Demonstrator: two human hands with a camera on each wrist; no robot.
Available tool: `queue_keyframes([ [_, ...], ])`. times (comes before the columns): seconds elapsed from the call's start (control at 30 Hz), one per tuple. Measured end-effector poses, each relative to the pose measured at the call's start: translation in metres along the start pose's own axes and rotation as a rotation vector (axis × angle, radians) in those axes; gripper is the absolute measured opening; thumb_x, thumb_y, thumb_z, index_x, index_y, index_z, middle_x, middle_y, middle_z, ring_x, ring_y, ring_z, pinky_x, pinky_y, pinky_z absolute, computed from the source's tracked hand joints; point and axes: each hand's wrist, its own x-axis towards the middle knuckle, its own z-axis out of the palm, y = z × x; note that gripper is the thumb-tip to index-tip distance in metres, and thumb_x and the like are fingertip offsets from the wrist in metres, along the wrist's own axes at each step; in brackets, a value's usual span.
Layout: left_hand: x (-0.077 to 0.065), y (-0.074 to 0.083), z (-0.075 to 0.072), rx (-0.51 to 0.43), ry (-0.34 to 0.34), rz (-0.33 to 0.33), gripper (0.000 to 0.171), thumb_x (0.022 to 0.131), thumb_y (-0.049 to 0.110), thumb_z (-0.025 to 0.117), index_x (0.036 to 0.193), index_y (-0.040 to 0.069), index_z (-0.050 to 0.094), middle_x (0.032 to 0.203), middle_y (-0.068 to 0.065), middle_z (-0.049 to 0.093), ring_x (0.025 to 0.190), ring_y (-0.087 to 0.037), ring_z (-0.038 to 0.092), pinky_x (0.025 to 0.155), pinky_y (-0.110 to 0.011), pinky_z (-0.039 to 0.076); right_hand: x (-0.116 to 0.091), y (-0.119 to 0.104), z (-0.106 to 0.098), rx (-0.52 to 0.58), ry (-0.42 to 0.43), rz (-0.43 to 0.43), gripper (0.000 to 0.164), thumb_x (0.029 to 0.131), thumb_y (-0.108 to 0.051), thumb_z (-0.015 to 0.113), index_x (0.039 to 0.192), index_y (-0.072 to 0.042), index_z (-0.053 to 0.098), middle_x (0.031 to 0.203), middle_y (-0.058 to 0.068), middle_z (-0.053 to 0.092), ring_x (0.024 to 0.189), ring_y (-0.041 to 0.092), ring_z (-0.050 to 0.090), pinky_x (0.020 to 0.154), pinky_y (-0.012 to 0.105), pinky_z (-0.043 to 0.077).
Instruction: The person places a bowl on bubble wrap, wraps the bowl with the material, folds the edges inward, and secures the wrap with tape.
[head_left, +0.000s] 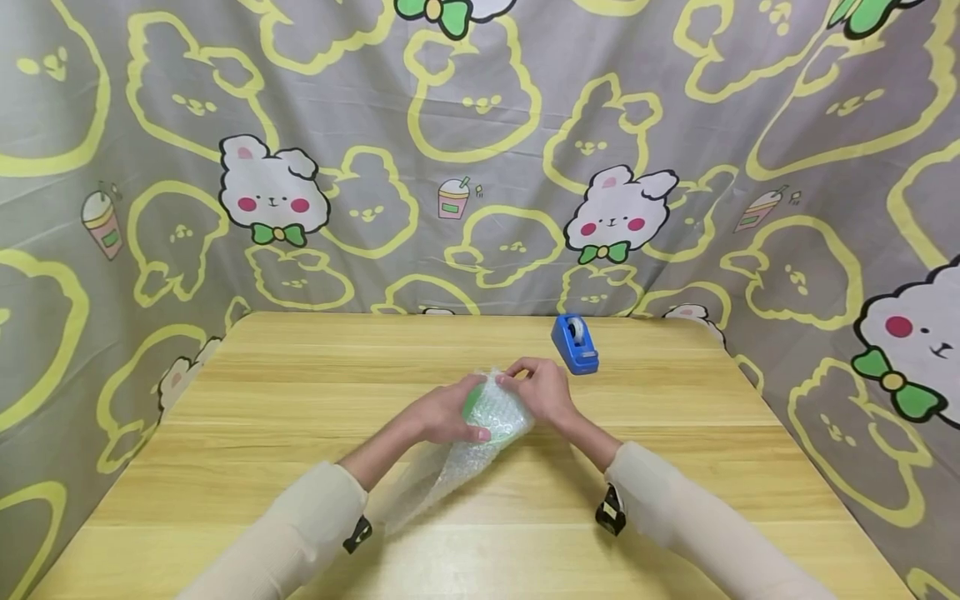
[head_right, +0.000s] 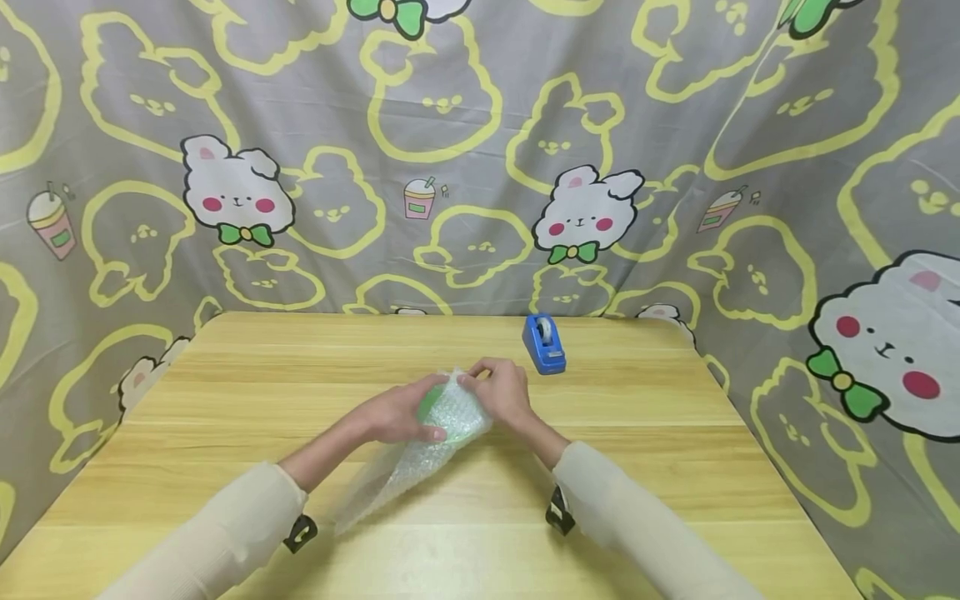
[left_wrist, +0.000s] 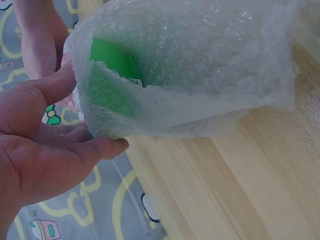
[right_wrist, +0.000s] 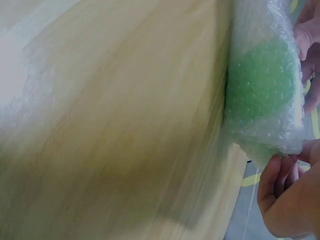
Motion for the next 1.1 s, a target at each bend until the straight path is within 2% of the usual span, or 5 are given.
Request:
queue_keyframes([
  [0.17,0.0,0.0,-0.001,-0.006,0.002,0.029,0.096,0.086,0.027,0.082,0.162,0.016,0.024,0.154,-0.024,0.046,0.137,-0.044,0.049,0.111,-0.057,0.041,0.003,0.001,-0.002,0.07,-0.043,0.039,0.016,0.084,-0.024,0.084,0.084,-0.009,0.079,0.067,0.001,0.066,0.058,0.011,0.051,0.051,0.024,0.042],
  [0.33,0.001,0.001,-0.004,0.044,-0.021,0.046,0.092,0.087,0.027,0.081,0.162,0.022,0.027,0.163,-0.019,0.034,0.142,-0.048,0.041,0.114,-0.062,0.035,0.005,0.0,-0.004,0.125,-0.092,0.085,0.017,0.083,-0.023,0.083,0.085,-0.007,0.078,0.074,0.003,0.067,0.064,0.013,0.053,0.053,0.023,0.045],
  [0.83,0.005,0.008,-0.011,0.151,-0.099,-0.031,0.095,0.087,0.032,0.081,0.163,0.025,0.025,0.167,-0.015,0.026,0.144,-0.046,0.038,0.117,-0.057,0.035,0.0,-0.004,-0.002,0.081,-0.075,0.129,0.024,0.085,-0.028,0.083,0.089,-0.006,0.075,0.075,0.004,0.066,0.065,0.014,0.055,0.054,0.023,0.044],
  [0.97,0.007,0.009,-0.01,0.168,-0.117,-0.041,0.094,0.088,0.033,0.08,0.163,0.024,0.024,0.168,-0.015,0.024,0.146,-0.043,0.037,0.118,-0.054,0.034,-0.005,-0.009,-0.008,0.017,-0.071,0.062,0.027,0.091,-0.028,0.076,0.1,-0.003,0.072,0.075,0.006,0.065,0.063,0.014,0.055,0.052,0.025,0.043],
  [1.1,0.007,0.01,-0.01,0.177,-0.128,-0.052,0.093,0.088,0.034,0.079,0.163,0.024,0.024,0.168,-0.015,0.022,0.147,-0.042,0.037,0.118,-0.053,0.035,-0.017,-0.016,-0.018,-0.081,-0.074,-0.129,0.029,0.094,-0.019,0.071,0.117,-0.003,0.067,0.085,0.013,0.069,0.073,0.023,0.063,0.062,0.033,0.05],
])
